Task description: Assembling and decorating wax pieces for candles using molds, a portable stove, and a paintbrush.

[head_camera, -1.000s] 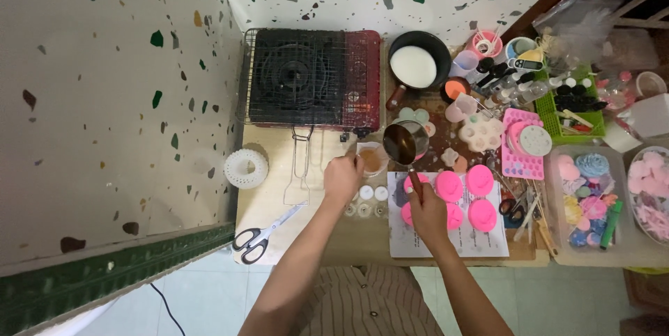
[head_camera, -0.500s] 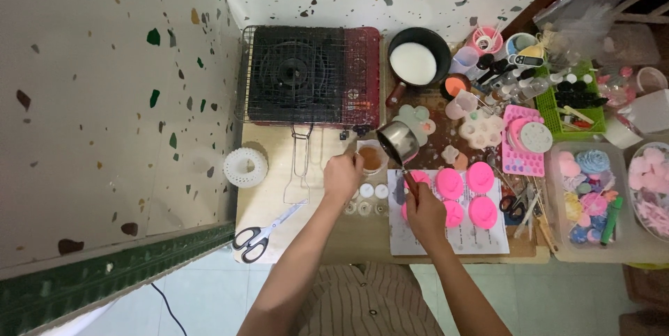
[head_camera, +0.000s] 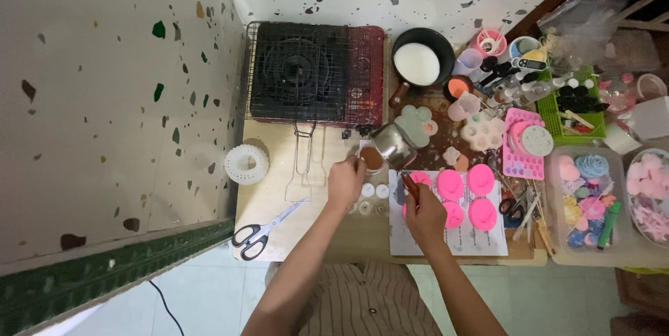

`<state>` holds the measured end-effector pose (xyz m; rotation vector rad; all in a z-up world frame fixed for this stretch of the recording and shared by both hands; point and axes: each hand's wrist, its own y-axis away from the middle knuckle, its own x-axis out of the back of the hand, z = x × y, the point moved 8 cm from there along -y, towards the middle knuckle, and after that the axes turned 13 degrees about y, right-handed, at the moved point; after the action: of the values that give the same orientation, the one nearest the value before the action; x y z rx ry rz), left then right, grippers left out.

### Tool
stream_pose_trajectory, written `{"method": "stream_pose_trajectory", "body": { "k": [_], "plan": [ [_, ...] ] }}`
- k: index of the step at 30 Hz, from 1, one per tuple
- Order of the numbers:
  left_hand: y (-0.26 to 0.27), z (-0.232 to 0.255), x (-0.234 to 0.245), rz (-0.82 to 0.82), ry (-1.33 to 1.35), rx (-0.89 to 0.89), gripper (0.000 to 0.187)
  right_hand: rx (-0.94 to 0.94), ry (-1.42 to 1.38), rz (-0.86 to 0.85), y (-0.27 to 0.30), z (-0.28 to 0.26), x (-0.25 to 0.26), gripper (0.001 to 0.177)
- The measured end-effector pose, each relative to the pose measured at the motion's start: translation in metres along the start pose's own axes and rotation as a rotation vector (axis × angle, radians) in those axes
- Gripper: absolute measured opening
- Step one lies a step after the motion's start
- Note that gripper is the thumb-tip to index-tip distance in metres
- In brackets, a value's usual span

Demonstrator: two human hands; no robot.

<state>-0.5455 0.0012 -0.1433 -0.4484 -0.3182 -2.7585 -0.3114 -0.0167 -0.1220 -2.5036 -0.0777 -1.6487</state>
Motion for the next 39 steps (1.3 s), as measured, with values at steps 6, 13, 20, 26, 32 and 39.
{"method": "stream_pose_trajectory", "body": {
  "k": [6, 13, 20, 26, 32, 39],
  "plan": [
    [0.020, -0.014, 0.005, -0.001, 0.103, 0.074, 0.037, -0.004, 0.010, -0.015, -0.004, 0.013, -0.015, 0.025],
    [0.114, -0.063, 0.051, -0.042, 0.247, 0.195, 0.026, -0.162, -0.509, -0.348, -0.056, 0.006, -0.053, 0.029],
    [0.191, -0.091, 0.116, 0.160, 0.372, 0.320, 0.036, -0.260, -0.936, -0.562, -0.166, -0.106, -0.160, 0.032],
    [0.221, -0.165, 0.118, 0.285, 0.353, 0.441, 0.038, -0.167, -1.071, -0.493, -0.209, -0.153, -0.280, 0.036],
    [0.226, -0.176, 0.125, 0.332, 0.456, 0.393, 0.046, -0.261, -0.827, -0.558, -0.198, -0.207, -0.231, 0.036],
    [0.210, -0.159, 0.115, 0.337, 0.525, 0.399, 0.044, -0.130, -0.414, -0.369, -0.193, -0.154, -0.161, 0.038]
  ]
}}
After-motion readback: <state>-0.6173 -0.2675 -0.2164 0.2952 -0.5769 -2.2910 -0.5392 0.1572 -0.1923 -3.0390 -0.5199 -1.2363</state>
